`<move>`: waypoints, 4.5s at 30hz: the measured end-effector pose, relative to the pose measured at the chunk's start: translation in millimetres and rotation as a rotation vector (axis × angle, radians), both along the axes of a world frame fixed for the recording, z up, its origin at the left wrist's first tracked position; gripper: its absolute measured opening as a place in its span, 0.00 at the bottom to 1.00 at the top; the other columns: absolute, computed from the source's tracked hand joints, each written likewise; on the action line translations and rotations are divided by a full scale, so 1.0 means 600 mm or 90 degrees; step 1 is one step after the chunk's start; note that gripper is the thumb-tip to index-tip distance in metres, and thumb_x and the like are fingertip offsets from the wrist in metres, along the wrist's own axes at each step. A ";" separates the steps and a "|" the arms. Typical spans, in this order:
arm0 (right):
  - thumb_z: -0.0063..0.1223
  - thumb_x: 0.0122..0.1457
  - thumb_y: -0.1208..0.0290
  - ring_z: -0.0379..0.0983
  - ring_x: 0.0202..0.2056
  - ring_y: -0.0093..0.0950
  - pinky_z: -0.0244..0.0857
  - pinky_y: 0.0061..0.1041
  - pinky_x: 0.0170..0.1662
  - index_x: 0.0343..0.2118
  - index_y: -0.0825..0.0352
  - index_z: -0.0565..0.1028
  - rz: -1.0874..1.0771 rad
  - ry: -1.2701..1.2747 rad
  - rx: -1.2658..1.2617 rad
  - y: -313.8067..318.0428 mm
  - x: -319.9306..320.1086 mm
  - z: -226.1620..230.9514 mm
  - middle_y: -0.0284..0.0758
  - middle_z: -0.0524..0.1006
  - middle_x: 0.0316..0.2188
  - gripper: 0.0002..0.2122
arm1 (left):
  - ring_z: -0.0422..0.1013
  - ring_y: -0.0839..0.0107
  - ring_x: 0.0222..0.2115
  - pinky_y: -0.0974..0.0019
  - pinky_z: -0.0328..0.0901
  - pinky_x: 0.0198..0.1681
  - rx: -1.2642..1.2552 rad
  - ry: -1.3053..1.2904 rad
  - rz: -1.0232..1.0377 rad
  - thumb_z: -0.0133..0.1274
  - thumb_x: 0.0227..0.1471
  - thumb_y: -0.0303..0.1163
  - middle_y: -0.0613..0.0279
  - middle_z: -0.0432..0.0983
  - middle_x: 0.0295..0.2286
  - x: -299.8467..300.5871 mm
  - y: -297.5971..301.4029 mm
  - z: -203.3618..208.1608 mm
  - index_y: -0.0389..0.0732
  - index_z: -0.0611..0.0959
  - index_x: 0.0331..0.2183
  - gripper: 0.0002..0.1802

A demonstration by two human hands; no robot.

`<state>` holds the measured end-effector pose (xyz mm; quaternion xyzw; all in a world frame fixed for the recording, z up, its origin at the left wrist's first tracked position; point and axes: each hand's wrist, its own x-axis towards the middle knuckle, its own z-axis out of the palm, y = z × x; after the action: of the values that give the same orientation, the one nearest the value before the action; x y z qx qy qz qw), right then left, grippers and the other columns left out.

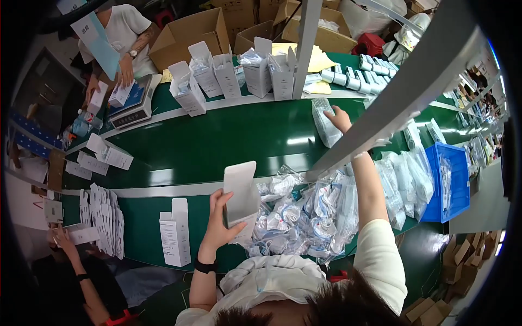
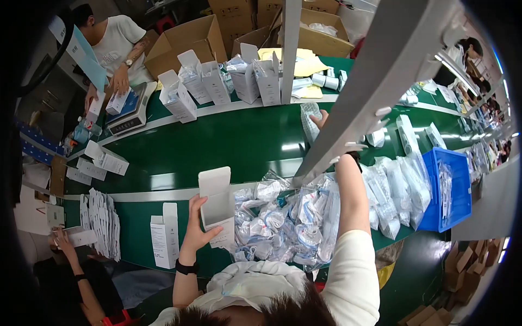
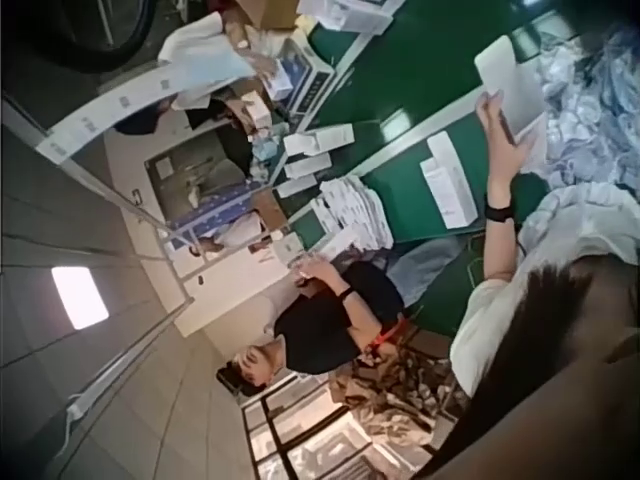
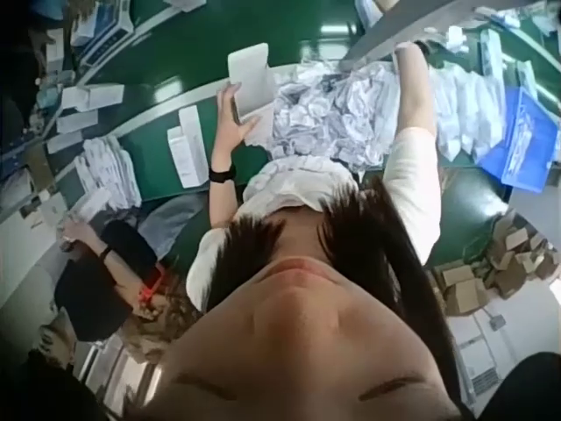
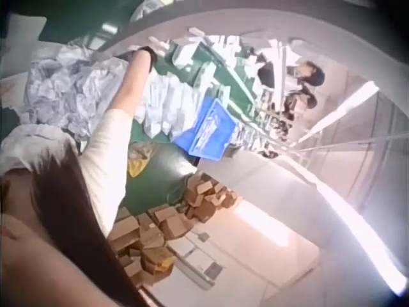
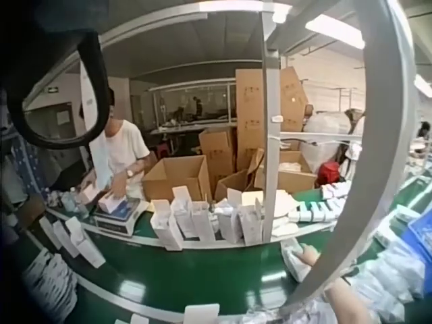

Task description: The person packages thermometers by placing each device and a small bag into a box before setting it aside. They repeat this process multiple times, occasionally retrieving small bags from a blue bin to include in the boxes.

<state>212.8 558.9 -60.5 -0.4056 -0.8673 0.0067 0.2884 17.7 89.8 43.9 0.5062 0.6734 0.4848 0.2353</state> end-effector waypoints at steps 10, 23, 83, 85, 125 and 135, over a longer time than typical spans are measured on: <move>0.58 0.40 0.69 0.68 0.39 0.44 0.65 0.34 0.39 0.58 0.54 0.43 -0.081 0.027 -0.458 -0.030 -0.025 0.017 0.51 0.69 0.40 0.43 | 0.57 0.54 0.48 0.59 0.58 0.48 -0.070 0.017 0.017 0.64 0.28 0.29 0.52 0.53 0.47 0.005 0.028 -0.015 0.50 0.63 0.47 0.42; 0.42 0.54 0.56 0.68 0.39 0.33 0.62 0.32 0.44 0.48 0.65 0.63 -0.182 1.094 -0.597 -0.554 0.061 0.273 0.38 0.70 0.38 0.22 | 0.60 0.52 0.47 0.59 0.60 0.45 0.060 0.080 0.095 0.67 0.25 0.28 0.47 0.57 0.47 0.029 0.019 -0.067 0.45 0.60 0.42 0.41; 0.51 0.47 0.60 0.64 0.41 0.31 0.40 0.50 0.56 0.32 0.67 0.74 0.629 -0.120 0.079 -0.679 -0.269 0.133 0.33 0.70 0.38 0.15 | 0.70 0.62 0.22 0.68 0.63 0.29 -0.015 0.056 0.451 0.56 0.34 0.19 0.53 0.75 0.23 -0.131 -0.064 -0.042 0.31 0.77 0.23 0.06; 0.53 0.45 0.62 0.64 0.43 0.31 0.40 0.51 0.56 0.37 0.66 0.72 0.615 -0.441 0.019 -0.701 -0.280 0.180 0.34 0.69 0.41 0.17 | 0.70 0.64 0.23 0.69 0.63 0.30 -0.010 0.061 0.430 0.56 0.35 0.19 0.54 0.75 0.22 -0.125 -0.057 -0.039 0.31 0.77 0.22 0.05; 0.44 0.55 0.58 0.52 0.53 0.31 0.46 0.31 0.56 0.50 0.68 0.61 0.661 0.542 -0.889 -0.623 -0.050 0.119 0.38 0.57 0.49 0.24 | 0.60 0.60 0.48 0.61 0.62 0.45 0.139 -0.204 0.043 0.62 0.29 0.22 0.52 0.59 0.48 0.015 -0.023 0.029 0.40 0.64 0.48 0.39; 0.42 0.56 0.66 0.69 0.37 0.30 0.63 0.30 0.41 0.44 0.67 0.65 -0.017 0.451 -0.220 -0.072 0.173 0.066 0.37 0.71 0.37 0.14 | 0.59 0.64 0.50 0.66 0.53 0.52 -0.092 -0.141 0.191 0.50 0.42 0.19 0.50 0.64 0.46 -0.016 -0.019 -0.010 0.36 0.64 0.50 0.29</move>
<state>316.3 515.7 -20.9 -0.4322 -0.6945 0.2886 0.4976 8.1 78.4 38.0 0.3256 0.7441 0.5178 0.2688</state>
